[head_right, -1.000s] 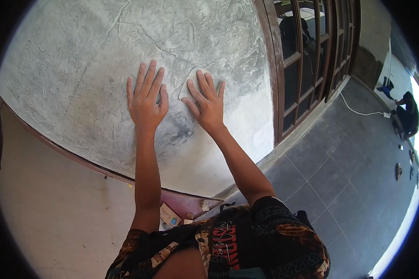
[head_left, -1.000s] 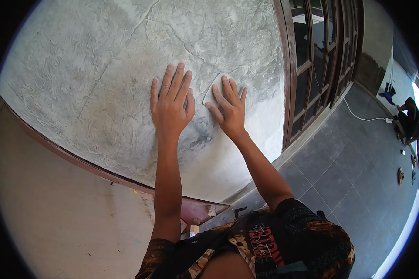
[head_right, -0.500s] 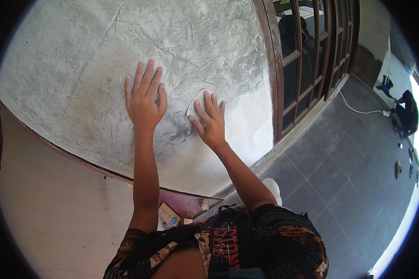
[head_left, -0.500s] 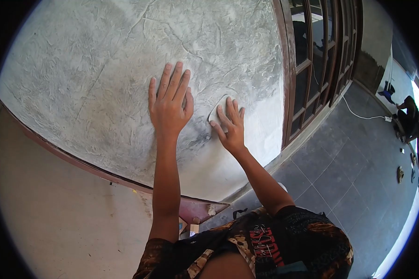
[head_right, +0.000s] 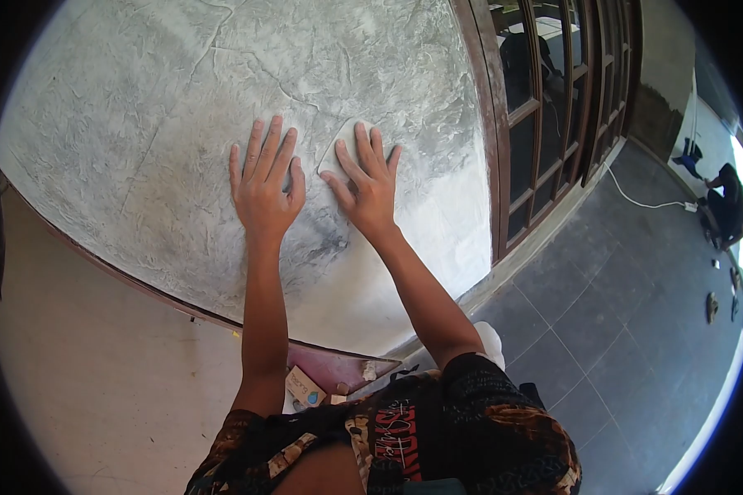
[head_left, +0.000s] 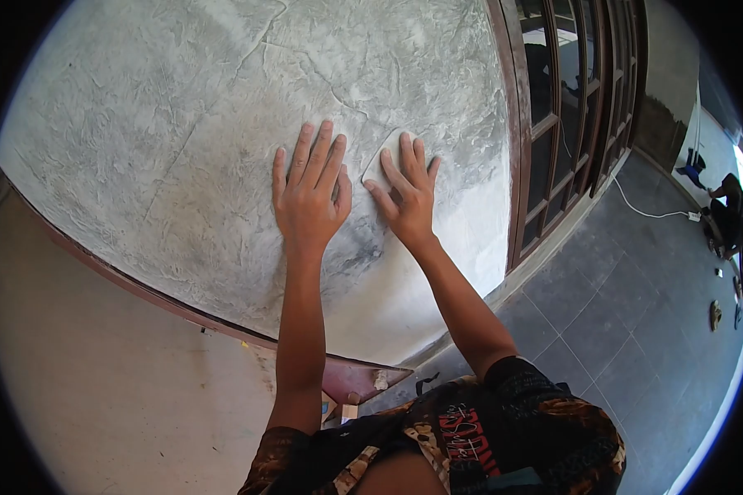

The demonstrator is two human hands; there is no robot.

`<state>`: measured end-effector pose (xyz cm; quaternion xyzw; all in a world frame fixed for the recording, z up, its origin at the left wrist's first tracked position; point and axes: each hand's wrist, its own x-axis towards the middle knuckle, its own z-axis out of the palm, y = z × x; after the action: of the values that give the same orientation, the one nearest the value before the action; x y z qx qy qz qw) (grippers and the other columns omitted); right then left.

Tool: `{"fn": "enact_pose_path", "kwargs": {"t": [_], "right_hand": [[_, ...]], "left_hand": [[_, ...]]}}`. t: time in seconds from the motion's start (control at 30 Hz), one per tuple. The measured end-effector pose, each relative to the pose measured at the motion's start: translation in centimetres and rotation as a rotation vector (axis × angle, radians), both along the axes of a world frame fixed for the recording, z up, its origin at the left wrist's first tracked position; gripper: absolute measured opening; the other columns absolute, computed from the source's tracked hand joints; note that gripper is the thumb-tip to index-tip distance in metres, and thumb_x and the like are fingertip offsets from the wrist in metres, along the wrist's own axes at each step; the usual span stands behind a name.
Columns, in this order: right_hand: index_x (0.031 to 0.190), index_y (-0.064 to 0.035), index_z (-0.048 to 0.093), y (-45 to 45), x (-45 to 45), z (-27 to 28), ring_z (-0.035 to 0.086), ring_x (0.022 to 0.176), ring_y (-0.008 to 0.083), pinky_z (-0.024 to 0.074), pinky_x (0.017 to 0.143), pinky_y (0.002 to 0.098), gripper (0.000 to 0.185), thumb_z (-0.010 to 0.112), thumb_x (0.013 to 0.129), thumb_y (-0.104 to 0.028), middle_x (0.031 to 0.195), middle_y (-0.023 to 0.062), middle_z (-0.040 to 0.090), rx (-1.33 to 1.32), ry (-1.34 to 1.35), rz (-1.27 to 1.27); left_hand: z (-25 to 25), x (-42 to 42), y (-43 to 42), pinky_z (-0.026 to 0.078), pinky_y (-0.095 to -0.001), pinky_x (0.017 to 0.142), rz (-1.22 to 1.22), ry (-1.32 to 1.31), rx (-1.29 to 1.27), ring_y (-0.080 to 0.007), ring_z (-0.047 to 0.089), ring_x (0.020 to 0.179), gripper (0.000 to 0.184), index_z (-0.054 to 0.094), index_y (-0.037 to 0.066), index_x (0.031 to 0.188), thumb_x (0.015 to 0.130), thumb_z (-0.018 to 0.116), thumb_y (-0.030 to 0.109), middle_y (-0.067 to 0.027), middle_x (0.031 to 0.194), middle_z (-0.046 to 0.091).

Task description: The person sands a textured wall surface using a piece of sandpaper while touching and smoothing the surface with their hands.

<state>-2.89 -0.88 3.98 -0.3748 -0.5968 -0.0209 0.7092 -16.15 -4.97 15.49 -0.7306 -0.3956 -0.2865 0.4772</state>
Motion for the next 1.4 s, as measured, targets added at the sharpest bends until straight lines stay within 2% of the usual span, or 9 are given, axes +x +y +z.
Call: {"fn": "enact_pose_path", "kwargs": {"t": [0.23, 0.33, 0.57, 0.67, 0.73, 0.93, 1.07, 1.23, 1.4], "right_hand": [[0.132, -0.0103, 0.064, -2.2, -1.7, -7.8, 0.029, 0.148, 0.0413, 0.0133, 0.113, 0.0708, 0.053, 0.075, 0.086, -0.033, 0.157, 0.0174, 0.038, -0.240, -0.050, 0.005], [0.133, -0.0116, 0.064, -0.8, -0.2, -0.3, 0.030, 0.148, 0.0403, 0.0144, 0.113, 0.0704, 0.053, 0.075, 0.086, -0.033, 0.158, 0.0158, 0.038, -0.045, -0.030, 0.002], [0.133, -0.0113, 0.064, -2.8, -1.6, -7.7, 0.029, 0.148, 0.0397, 0.0139, 0.113, 0.0700, 0.052, 0.074, 0.086, -0.032, 0.159, 0.0165, 0.036, -0.232, -0.074, 0.033], [0.133, -0.0112, 0.064, -0.8, -0.2, -1.1, 0.028, 0.149, 0.0396, 0.0130, 0.114, 0.0688, 0.052, 0.074, 0.087, -0.032, 0.158, 0.0175, 0.036, -0.047, -0.013, 0.005], [0.133, -0.0111, 0.064, -0.1, -0.2, -0.9, 0.028, 0.149, 0.0396, 0.0129, 0.114, 0.0686, 0.052, 0.074, 0.087, -0.032, 0.158, 0.0179, 0.036, -0.039, -0.017, -0.010], [0.132, -0.0106, 0.064, -2.0, -1.9, -7.0, 0.029, 0.149, 0.0386, 0.0125, 0.114, 0.0691, 0.051, 0.074, 0.088, -0.033, 0.158, 0.0181, 0.037, -0.170, -0.014, -0.024], [0.133, -0.0125, 0.063, 0.0, 0.3, 0.2, 0.031, 0.147, 0.0398, 0.0149, 0.113, 0.0704, 0.051, 0.074, 0.087, -0.033, 0.157, 0.0181, 0.038, -0.011, -0.006, -0.046], [0.134, -0.0120, 0.063, -2.8, -1.8, -8.4, 0.028, 0.149, 0.0392, 0.0139, 0.113, 0.0706, 0.052, 0.073, 0.088, -0.033, 0.158, 0.0193, 0.037, -0.226, -0.078, 0.007], [0.135, -0.0110, 0.063, -0.6, 0.2, 0.7, 0.028, 0.149, 0.0393, 0.0131, 0.113, 0.0710, 0.053, 0.072, 0.089, -0.036, 0.158, 0.0183, 0.036, -0.045, -0.017, -0.029]], "left_hand": [[-0.2, -0.3, 0.3, 0.027, -0.0501, 0.117, -0.023, -0.001, -0.007, -0.0211, 0.047, 0.140, 0.037, 0.071, 0.018, 0.124, 0.087, 0.065, 0.019, 0.0006, 0.144, 0.058], [-0.2, -0.3, 0.2, 0.027, -0.0500, 0.117, 0.004, 0.013, 0.005, -0.0208, 0.047, 0.140, 0.037, 0.071, 0.019, 0.124, 0.087, 0.065, 0.021, 0.0010, 0.143, 0.059], [0.0, -0.2, 0.2, 0.027, -0.0499, 0.118, 0.017, 0.021, -0.018, -0.0202, 0.045, 0.141, 0.038, 0.070, 0.022, 0.127, 0.089, 0.064, 0.024, 0.0035, 0.146, 0.057], [-0.3, -0.1, 0.0, 0.026, -0.0504, 0.118, 0.049, 0.038, -0.019, -0.0199, 0.043, 0.142, 0.039, 0.068, 0.025, 0.129, 0.090, 0.064, 0.025, 0.0050, 0.147, 0.055], [-0.2, -0.1, 0.0, 0.025, -0.0518, 0.118, 0.071, 0.045, -0.028, -0.0199, 0.042, 0.143, 0.041, 0.067, 0.027, 0.131, 0.090, 0.065, 0.027, 0.0063, 0.148, 0.053], [-0.1, 0.3, -0.3, 0.023, -0.0496, 0.119, 0.120, 0.093, -0.055, -0.0159, 0.039, 0.145, 0.041, 0.064, 0.034, 0.133, 0.092, 0.064, 0.031, 0.0117, 0.153, 0.047], [0.2, 0.6, -0.2, 0.022, -0.0556, 0.119, 0.130, 0.133, -0.090, -0.0198, 0.036, 0.146, 0.045, 0.061, 0.035, 0.137, 0.093, 0.063, 0.028, 0.0107, 0.154, 0.046], [0.3, 0.8, 0.3, 0.021, -0.0565, 0.119, 0.087, 0.160, -0.104, -0.0204, 0.035, 0.147, 0.045, 0.060, 0.035, 0.137, 0.093, 0.063, 0.026, 0.0113, 0.155, 0.044], [0.2, 0.9, -0.1, 0.022, -0.0568, 0.118, 0.089, 0.160, -0.116, -0.0205, 0.035, 0.147, 0.045, 0.060, 0.034, 0.137, 0.093, 0.062, 0.025, 0.0109, 0.155, 0.044]]}}
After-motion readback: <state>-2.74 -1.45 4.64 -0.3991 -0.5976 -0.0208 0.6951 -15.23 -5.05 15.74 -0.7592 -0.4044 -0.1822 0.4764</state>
